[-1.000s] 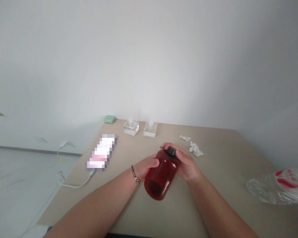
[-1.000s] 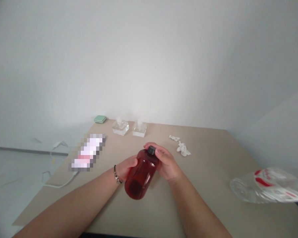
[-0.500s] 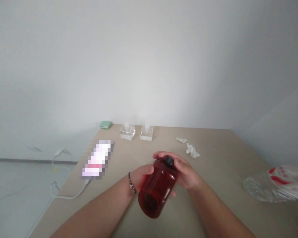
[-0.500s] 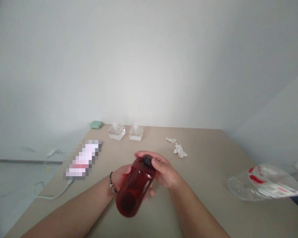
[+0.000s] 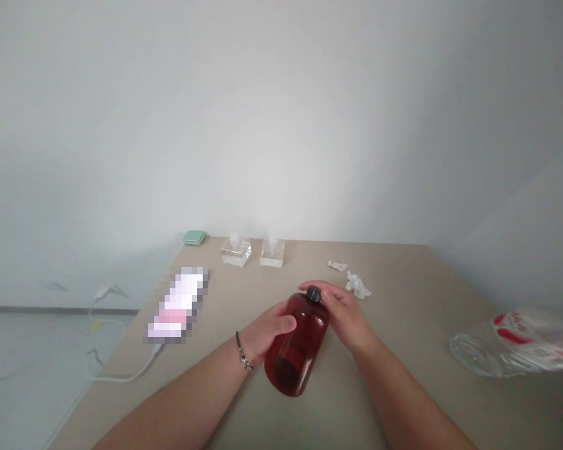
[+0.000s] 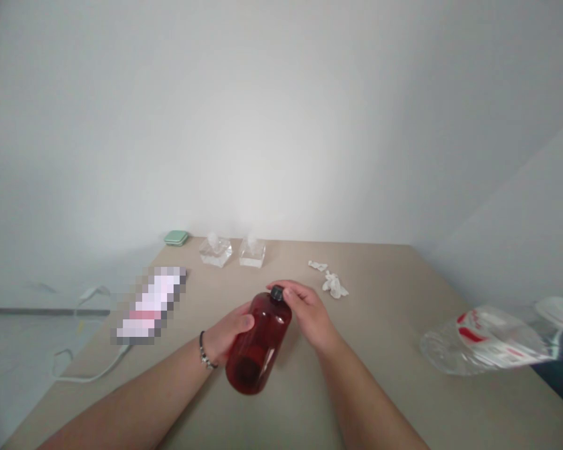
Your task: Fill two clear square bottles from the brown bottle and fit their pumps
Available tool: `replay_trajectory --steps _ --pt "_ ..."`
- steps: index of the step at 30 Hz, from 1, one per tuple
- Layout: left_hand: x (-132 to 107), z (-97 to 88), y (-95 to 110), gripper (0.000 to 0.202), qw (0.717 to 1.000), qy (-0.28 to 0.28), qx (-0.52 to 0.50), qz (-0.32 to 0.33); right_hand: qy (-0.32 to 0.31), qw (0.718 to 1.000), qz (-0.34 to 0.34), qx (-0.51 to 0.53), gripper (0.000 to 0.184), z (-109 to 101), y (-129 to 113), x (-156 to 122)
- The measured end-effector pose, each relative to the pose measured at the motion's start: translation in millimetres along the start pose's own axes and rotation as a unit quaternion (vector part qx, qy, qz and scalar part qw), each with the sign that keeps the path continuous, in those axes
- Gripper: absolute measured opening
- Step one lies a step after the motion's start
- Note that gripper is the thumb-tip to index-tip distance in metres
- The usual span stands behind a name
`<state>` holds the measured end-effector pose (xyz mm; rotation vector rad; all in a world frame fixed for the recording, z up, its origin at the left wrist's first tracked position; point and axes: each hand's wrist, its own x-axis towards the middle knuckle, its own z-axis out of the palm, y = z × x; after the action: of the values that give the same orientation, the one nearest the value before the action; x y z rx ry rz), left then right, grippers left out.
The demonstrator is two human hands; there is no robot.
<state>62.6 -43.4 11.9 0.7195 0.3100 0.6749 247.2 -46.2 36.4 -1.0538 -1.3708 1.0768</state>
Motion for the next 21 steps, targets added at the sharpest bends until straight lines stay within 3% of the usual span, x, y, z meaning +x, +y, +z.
replay_trajectory --steps 2,5,6,7,10,12,15,16,18,21 --pt "1 -0.6 1 0.061 0.999 0.026 0.002 0.023 0.095 0.985 -0.057 -0.132 0.038 -21 4 8" --pt "2 -2.4 5 0.056 0.996 0.072 -0.002 0.053 0.242 0.917 -0.06 -0.313 0.032 -59 16 19" --pt "3 -3.0 6 0.056 0.995 0.084 -0.004 0.06 0.259 0.894 -0.029 -0.364 0.032 -70 22 22" --pt "3 -3.7 7 0.056 0.994 0.092 -0.004 0.066 0.265 0.889 -0.012 -0.374 0.032 -78 28 24" --pt "4 -4.9 7 0.056 0.991 0.105 0.004 0.083 0.227 0.901 0.006 -0.37 0.018 -88 42 27" --pt "6 -4.4 7 0.057 0.988 0.12 0.024 0.099 0.193 0.913 -0.006 -0.359 0.013 -79 43 27" --pt "6 -0.7 7 0.057 0.972 0.16 0.1 0.142 0.162 0.935 -0.035 -0.313 0.028 -48 34 21" --pt "5 1.3 8 0.056 0.963 0.172 0.137 0.158 0.158 0.954 -0.049 -0.249 0.031 -35 29 17" --pt "3 5.5 10 0.056 0.94 0.185 0.214 0.191 0.167 0.971 -0.082 -0.148 0.025 -9 17 6" --pt "1 9.9 12 0.057 0.905 0.195 0.301 0.229 0.15 0.969 -0.14 -0.136 0.014 18 3 -9"
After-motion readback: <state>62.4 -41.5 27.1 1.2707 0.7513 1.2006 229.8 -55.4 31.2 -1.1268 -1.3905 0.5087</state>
